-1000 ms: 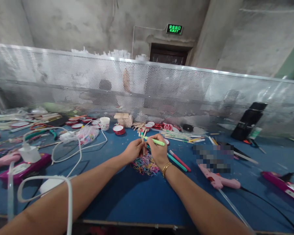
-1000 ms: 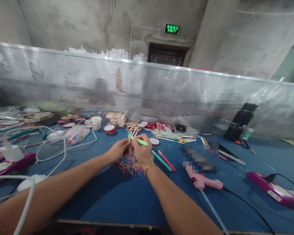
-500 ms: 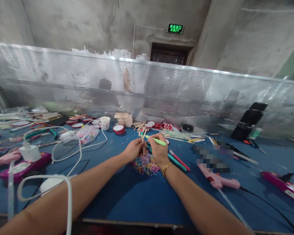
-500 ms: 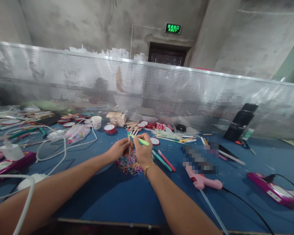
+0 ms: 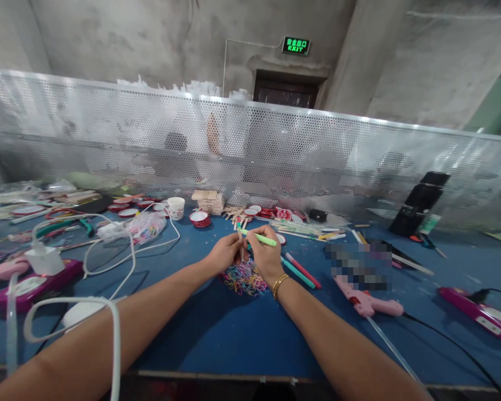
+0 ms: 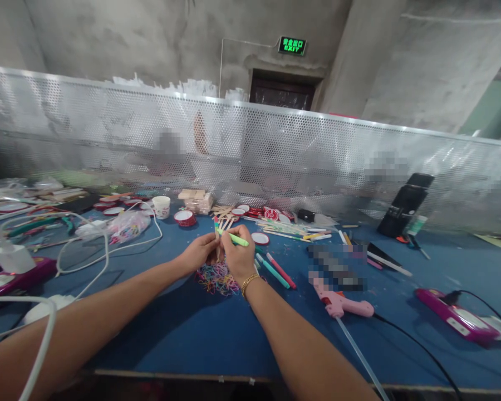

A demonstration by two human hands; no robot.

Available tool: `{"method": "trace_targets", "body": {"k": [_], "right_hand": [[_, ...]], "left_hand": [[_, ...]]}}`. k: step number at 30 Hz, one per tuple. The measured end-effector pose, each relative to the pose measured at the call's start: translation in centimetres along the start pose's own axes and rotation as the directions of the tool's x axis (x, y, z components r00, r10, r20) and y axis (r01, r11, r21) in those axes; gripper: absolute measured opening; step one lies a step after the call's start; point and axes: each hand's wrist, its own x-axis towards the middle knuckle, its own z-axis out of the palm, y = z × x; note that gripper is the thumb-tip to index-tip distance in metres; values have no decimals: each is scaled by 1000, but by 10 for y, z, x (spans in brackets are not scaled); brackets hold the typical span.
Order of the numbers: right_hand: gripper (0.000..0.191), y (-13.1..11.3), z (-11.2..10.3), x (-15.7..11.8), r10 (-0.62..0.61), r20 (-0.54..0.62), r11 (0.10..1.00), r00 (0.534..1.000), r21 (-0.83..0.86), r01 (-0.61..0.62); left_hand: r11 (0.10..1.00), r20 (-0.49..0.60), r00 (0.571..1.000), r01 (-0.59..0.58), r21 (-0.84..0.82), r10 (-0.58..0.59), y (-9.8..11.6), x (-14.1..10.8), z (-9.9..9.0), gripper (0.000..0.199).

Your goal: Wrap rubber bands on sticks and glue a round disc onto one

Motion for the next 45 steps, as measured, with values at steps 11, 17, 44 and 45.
{"method": "trace_targets", "body": {"k": [11,17,44,45], "right_hand": [[18,1,1,0,6,19,1000,1000,13,-6],[18,1,1,1,-24,-54,1000,998,-5,24],[16,6,-1,0,-28,-8,999,1000,-27,28],[16,8,-1,0,-32,-9,999,999,-32,32]], "left_hand": [[1000,6,1000,-12,-7,12,1,1,-2,32],[1000,-3,1000,9,-30,-9,-1,2,-2,30],[1000,8,1000,-29,3,29,1,1,-2,35],[1000,8,1000,-30,5,30,2,1,-2,36]]}}
